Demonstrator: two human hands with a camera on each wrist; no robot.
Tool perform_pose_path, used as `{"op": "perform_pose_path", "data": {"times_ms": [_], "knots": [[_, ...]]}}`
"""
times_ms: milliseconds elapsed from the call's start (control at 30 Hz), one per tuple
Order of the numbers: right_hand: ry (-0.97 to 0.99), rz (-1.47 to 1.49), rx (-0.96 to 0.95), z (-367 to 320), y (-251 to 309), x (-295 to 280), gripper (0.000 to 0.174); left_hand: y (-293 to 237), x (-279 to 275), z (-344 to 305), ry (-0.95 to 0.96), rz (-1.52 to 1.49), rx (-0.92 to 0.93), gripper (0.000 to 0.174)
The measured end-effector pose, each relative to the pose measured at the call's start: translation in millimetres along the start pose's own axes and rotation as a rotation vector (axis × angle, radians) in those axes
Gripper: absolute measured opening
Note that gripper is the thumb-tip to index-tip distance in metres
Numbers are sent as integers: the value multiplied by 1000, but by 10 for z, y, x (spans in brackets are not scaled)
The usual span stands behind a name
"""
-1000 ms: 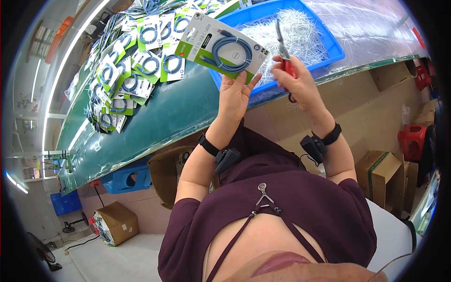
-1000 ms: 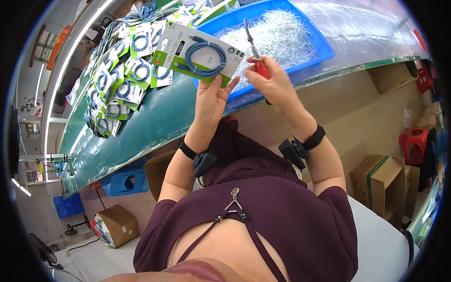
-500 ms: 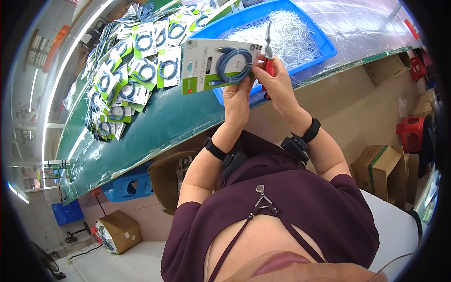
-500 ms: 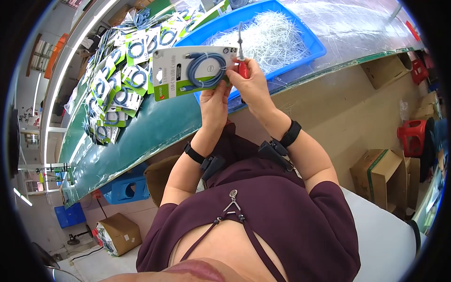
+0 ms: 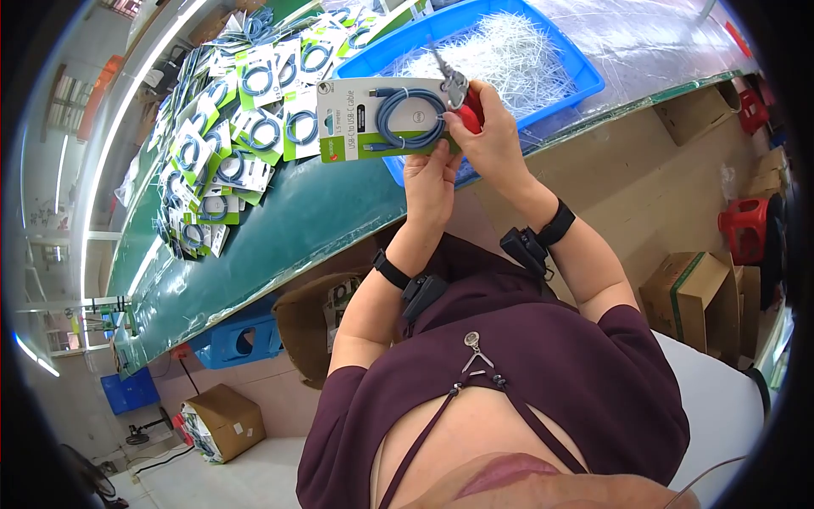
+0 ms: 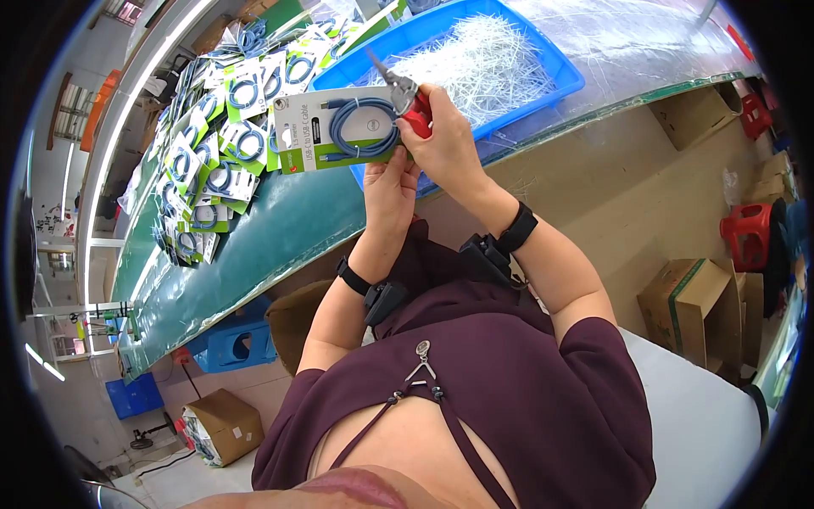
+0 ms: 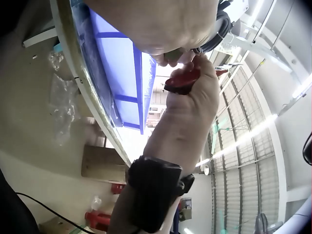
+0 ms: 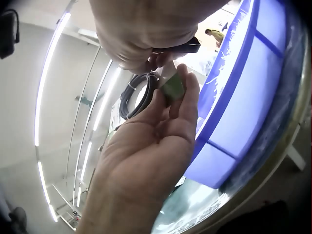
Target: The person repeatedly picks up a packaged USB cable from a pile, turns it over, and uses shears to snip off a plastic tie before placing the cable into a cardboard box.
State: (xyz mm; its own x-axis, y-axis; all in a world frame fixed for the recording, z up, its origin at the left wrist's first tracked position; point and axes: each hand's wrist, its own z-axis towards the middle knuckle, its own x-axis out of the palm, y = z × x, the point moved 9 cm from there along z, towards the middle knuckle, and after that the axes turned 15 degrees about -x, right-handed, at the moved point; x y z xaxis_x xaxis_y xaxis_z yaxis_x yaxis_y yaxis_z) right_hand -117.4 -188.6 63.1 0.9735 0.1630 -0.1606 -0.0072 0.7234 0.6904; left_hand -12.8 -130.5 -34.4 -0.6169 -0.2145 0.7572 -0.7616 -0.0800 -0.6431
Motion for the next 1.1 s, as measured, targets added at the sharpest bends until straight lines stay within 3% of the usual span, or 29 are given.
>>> {"op": "perform_pose_path", "data": {"times_ms": [233, 367, 633, 900, 1100], "knots": [[193, -250, -246, 115, 250, 23, 44, 38, 66, -54, -6, -17, -77, 23], [207, -311, -350, 114, 285, 21, 43, -23, 82, -95, -32, -3, -63, 24], [224, -120, -134, 92, 89, -17, 48, -37, 122, -126, 19, -17, -96, 24], [214, -145, -64, 56, 8, -3, 48, 18, 117, -139, -38, 93, -70, 25], [210, -278, -180, 69, 19, 5, 49, 4, 125, -141, -44, 111, -55, 26]]}}
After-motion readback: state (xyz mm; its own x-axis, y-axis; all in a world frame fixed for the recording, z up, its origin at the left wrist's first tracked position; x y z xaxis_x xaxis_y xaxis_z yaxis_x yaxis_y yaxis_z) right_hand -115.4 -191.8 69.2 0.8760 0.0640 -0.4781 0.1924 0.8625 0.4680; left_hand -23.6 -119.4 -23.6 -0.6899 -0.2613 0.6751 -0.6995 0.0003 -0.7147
